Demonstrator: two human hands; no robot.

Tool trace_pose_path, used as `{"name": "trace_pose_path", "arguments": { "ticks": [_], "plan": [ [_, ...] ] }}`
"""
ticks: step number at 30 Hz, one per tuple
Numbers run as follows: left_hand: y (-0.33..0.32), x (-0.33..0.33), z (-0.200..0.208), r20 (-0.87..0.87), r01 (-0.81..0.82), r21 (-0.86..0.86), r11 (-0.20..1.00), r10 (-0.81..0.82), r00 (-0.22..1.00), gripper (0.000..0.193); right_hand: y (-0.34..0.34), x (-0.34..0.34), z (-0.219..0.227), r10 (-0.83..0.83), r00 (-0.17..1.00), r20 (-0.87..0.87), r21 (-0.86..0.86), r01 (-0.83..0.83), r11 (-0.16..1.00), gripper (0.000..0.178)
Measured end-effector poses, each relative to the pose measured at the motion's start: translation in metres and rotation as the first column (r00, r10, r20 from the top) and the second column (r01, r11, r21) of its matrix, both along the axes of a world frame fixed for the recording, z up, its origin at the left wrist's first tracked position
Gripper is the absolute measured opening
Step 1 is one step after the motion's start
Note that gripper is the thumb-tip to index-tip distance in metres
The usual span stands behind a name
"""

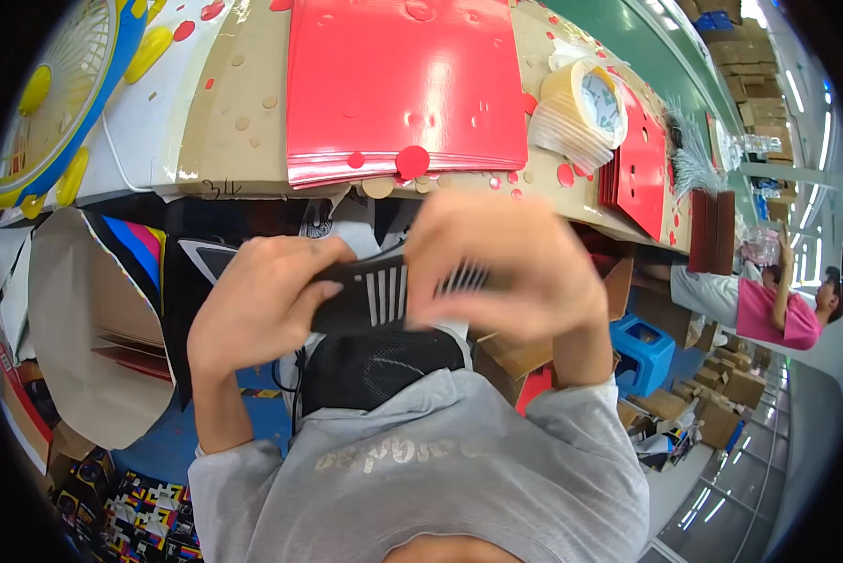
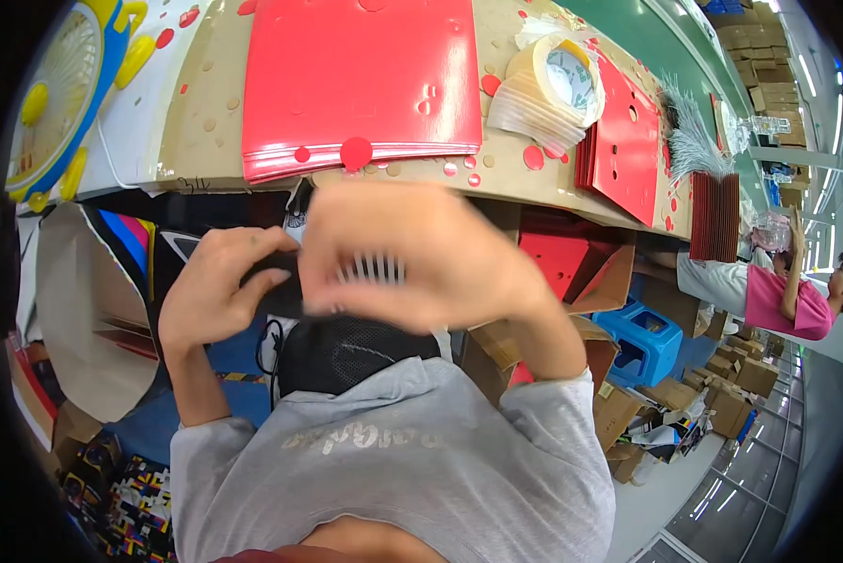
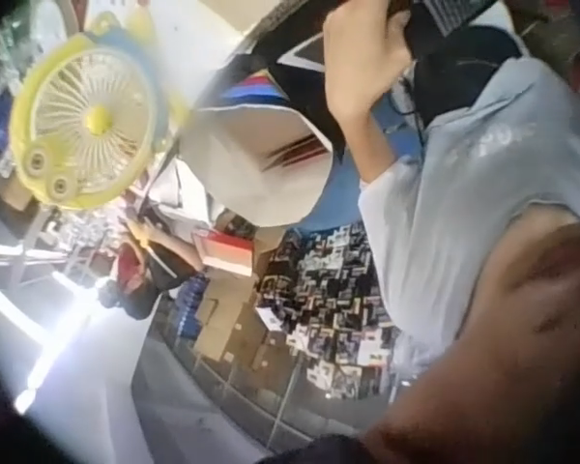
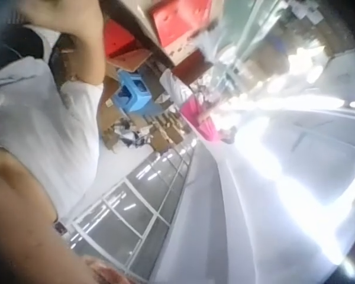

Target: The person assembles product housings by hand, applying white components to a red plastic housing using a cardboard template, then fitting a black louvered grille into the housing.

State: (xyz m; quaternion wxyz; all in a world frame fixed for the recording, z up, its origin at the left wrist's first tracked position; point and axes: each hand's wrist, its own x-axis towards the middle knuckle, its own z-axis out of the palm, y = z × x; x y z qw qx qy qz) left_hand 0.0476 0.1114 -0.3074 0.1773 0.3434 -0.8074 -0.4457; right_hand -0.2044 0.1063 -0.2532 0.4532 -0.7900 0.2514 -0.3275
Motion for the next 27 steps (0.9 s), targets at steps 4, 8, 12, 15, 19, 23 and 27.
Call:
{"name": "trace_pose_path", "arguments": {
  "ticks": [4, 8, 12, 15, 19, 23, 27],
  "plan": [
    [-0.002, -0.01, 0.003, -0.089, 0.005, -0.095, 0.995, -0.014, 0.996, 0.031, -0.088, -0.002, -0.014, -0.315, 0.915, -0.251, -0.103, 0.299, 0.949, 0.013],
    [-0.008, -0.014, 0.017, -0.111, -0.113, -0.205, 0.972, 0.091, 0.99, 0.043, -0.143, 0.007, -0.04, -0.262, 0.887, -0.379, -0.044, 0.265, 0.963, 0.015],
    [-0.011, -0.022, 0.009, 0.136, -0.273, -0.262, 0.926, 0.315, 0.939, 0.055, -0.154, 0.013, -0.046, -0.192, 0.854, -0.483, 0.047, 0.244, 0.969, 0.013],
    [-0.015, -0.03, -0.007, 0.158, -0.351, -0.377, 0.857, 0.433, 0.888, 0.055, -0.159, 0.016, -0.046, -0.164, 0.844, -0.511, 0.04, 0.214, 0.976, 0.014],
    [-0.018, -0.036, -0.008, 0.224, -0.295, -0.427, 0.855, 0.416, 0.881, 0.056, -0.159, 0.014, -0.047, -0.152, 0.83, -0.537, 0.034, 0.202, 0.979, 0.013],
    [-0.017, -0.042, -0.004, 0.233, -0.286, -0.452, 0.845, 0.421, 0.877, 0.056, -0.158, 0.016, -0.047, -0.2, 0.826, -0.527, -0.012, 0.229, 0.973, 0.013],
    [-0.016, -0.05, 0.005, 0.35, -0.255, -0.493, 0.831, 0.459, 0.817, 0.058, -0.149, 0.021, -0.047, -0.331, 0.8, -0.5, -0.123, 0.313, 0.942, 0.023]
  ]
}}
